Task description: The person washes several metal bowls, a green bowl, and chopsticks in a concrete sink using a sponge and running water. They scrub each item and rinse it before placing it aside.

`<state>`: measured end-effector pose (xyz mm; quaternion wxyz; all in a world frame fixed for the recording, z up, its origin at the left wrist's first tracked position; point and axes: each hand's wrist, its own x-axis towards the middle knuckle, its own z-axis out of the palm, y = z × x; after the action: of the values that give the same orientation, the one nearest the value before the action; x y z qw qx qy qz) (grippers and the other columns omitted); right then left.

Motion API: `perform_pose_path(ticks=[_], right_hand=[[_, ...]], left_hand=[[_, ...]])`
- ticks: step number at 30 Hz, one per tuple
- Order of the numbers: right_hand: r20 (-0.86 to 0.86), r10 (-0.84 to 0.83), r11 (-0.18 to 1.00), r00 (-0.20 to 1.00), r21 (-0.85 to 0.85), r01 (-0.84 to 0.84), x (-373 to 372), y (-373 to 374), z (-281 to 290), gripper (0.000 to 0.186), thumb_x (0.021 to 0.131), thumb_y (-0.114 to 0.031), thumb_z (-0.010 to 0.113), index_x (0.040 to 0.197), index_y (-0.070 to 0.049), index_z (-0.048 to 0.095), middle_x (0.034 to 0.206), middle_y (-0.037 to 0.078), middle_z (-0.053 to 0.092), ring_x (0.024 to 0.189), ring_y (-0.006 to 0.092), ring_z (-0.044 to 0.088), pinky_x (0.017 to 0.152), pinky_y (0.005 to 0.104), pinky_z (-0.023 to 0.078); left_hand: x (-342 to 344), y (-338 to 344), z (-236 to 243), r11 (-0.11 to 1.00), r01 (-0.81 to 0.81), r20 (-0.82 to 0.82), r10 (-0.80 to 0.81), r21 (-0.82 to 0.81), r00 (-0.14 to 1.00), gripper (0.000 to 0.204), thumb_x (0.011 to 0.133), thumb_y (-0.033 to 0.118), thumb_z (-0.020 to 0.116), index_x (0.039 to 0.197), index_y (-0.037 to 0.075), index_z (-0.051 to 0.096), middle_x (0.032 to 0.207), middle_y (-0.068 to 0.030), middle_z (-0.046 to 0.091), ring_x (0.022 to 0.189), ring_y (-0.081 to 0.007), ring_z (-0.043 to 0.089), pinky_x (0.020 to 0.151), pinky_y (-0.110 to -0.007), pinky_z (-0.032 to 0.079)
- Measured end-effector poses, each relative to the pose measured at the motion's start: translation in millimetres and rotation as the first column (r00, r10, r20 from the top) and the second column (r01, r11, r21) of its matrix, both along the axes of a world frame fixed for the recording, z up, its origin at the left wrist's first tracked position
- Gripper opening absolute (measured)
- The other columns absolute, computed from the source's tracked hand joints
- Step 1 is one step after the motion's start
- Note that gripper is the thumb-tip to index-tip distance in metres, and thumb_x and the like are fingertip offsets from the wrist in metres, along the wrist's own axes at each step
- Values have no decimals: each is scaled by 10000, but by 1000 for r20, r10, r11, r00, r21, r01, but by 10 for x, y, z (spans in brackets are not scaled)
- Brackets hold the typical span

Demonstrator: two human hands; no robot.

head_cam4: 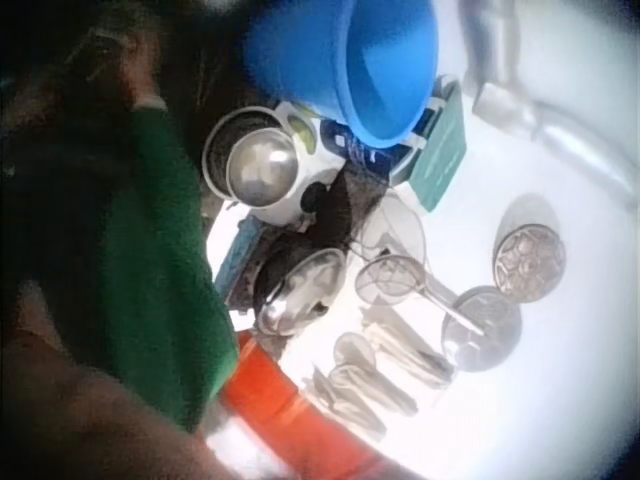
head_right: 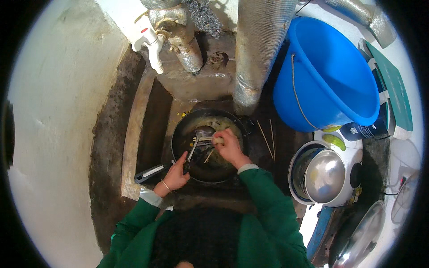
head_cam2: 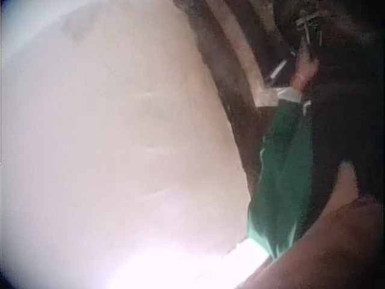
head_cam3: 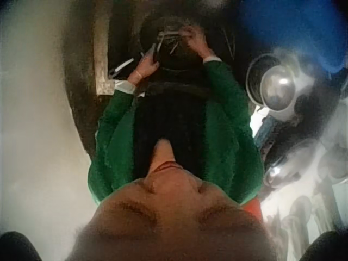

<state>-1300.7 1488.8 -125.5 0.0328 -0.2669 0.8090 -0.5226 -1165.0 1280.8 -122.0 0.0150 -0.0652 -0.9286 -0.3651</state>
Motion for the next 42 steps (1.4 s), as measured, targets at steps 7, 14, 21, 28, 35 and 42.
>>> perform_pose_path(ticks=[7, 14, 21, 28, 35, 42], right_hand=[[-168, 355, 934, 920, 104, -342, 533, -464, 317, 212, 592, 40, 569, 794, -20, 546, 862, 125, 492, 874, 344, 467, 779, 425, 420], [-316, 188, 929, 930, 365, -64, -9, -186, 45, 156, 595, 27, 601, 740, -28, 580, 872, 122, 501, 868, 335, 477, 736, 410, 430], [-200, -63, 974, 978, 201, 104, -82, -116, 137, 164, 650, -79, 615, 811, -96, 630, 968, 86, 518, 919, 305, 477, 783, 407, 409], [-192, -16, 941, 981, 330, 80, -105, -73, 23, 207, 779, -255, 575, 918, -106, 610, 1033, 90, 550, 945, 304, 492, 822, 420, 382], [563, -112, 896, 819, -300, 328, -261, 110, -393, 242, 918, -187, 483, 1106, -38, 513, 1019, 41, 583, 935, 135, 537, 831, 254, 409], [351, -265, 865, 898, -324, 382, 329, -258, -192, 334, 890, -73, 496, 1219, -70, 440, 1223, 103, 469, 1138, 269, 471, 977, 387, 352]], left_hand=[[-180, 214, 382, 999, -50, 490, 53, -21, 870, 877, 681, -12, 523, 1401, 36, 25, 1134, -287, 504, 953, -429, 538, 802, -452, 439], [-69, 164, 385, 995, 94, 391, -93, 17, 916, 774, 687, -44, 484, 1385, 44, 161, 1167, -255, 492, 970, -432, 518, 807, -465, 429], [-95, 147, 513, 983, 184, 425, -160, -14, 891, 646, 680, -26, 518, 1300, 42, 349, 1050, -200, 489, 929, -402, 522, 783, -446, 442], [29, 138, 488, 978, 198, 341, -211, 73, 916, 636, 674, -29, 525, 1288, 46, 377, 975, -180, 471, 862, -384, 525, 716, -407, 446], [31, 201, 484, 967, 120, 300, -186, 225, 936, 646, 670, -20, 516, 1297, 24, 366, 981, -172, 473, 880, -361, 530, 738, -393, 445], [-81, 289, 56, 841, -203, 350, 18, 501, 937, 539, 690, -27, 596, 1205, -34, 436, 920, -106, 562, 854, -192, 562, 774, -275, 443]])
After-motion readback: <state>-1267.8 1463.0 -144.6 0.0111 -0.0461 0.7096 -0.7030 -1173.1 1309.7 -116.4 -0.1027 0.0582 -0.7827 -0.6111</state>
